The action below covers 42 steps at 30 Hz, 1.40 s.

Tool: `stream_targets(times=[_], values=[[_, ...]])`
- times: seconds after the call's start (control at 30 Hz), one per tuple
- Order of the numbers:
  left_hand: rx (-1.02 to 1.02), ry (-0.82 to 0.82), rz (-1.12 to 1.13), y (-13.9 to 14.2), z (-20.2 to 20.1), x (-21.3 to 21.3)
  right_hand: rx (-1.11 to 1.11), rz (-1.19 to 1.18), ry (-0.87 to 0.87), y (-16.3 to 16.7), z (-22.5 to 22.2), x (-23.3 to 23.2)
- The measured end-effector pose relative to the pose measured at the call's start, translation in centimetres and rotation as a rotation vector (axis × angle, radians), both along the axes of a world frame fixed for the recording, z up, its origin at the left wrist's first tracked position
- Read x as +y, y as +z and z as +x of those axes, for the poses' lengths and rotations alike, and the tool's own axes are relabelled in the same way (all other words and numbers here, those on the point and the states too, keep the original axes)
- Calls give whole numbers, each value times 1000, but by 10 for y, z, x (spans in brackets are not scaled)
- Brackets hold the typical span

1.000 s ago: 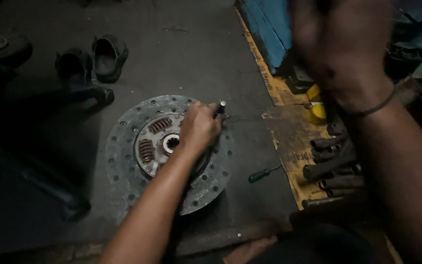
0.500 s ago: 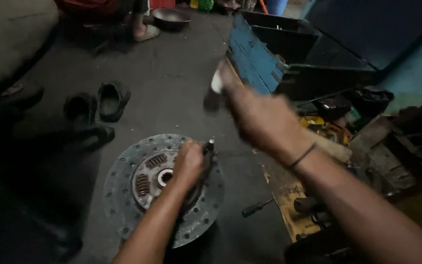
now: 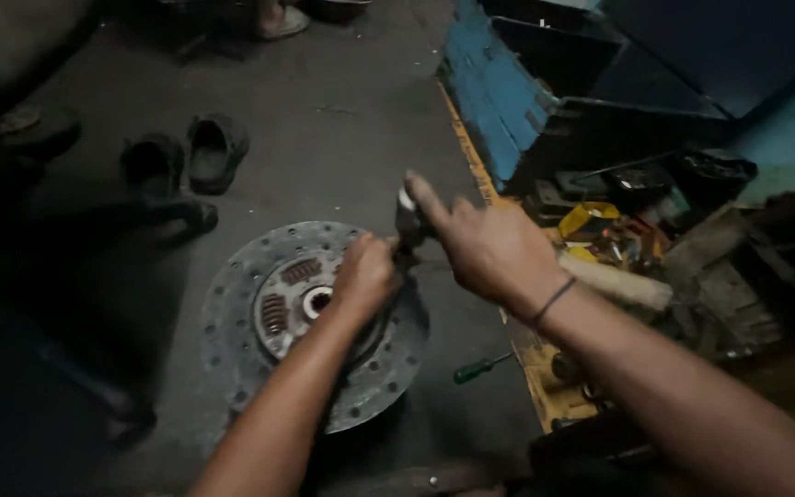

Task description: The person works on a clutch pressure plate assembly, using a hammer and a metal punch to drive out pins from the plate. The person repeatedly positions the punch and strikes it with the hammer, occasionally repositioning the assembly.

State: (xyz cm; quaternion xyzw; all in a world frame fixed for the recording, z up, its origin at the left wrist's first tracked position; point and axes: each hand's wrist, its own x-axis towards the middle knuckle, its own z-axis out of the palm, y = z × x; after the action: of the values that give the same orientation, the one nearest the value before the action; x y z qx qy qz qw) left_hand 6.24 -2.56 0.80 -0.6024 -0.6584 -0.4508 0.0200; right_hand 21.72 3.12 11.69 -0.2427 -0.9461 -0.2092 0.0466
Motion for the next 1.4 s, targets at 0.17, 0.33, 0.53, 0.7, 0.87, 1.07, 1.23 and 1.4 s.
stream_targets(times=[0.17, 0.33, 0.53, 0.7, 0.87, 1.07, 1.23, 1.4], values=[[31, 44, -50, 0, 0, 1, 391, 66, -99, 48, 15, 42], [-74, 41, -180, -1, -1, 2, 880, 142, 420, 36, 12, 39], [-57, 15, -159, -1, -4, 3, -24, -25, -103, -13, 1, 10], [-85, -45, -181, -6, -11, 8, 551, -329, -153, -25, 26, 27], [-659, -68, -75, -13, -19, 12, 1303, -949, -347, -99, 53, 30], [-727, -67, 14, -22, -25, 14, 1684, -2306, -733, -158, 69, 35], [-314, -68, -64, -27, -23, 13, 1672, -2020, -599, -136, 55, 15], [-138, -65, -87, -28, -19, 12, 950, -795, -74, -65, 50, -4]])
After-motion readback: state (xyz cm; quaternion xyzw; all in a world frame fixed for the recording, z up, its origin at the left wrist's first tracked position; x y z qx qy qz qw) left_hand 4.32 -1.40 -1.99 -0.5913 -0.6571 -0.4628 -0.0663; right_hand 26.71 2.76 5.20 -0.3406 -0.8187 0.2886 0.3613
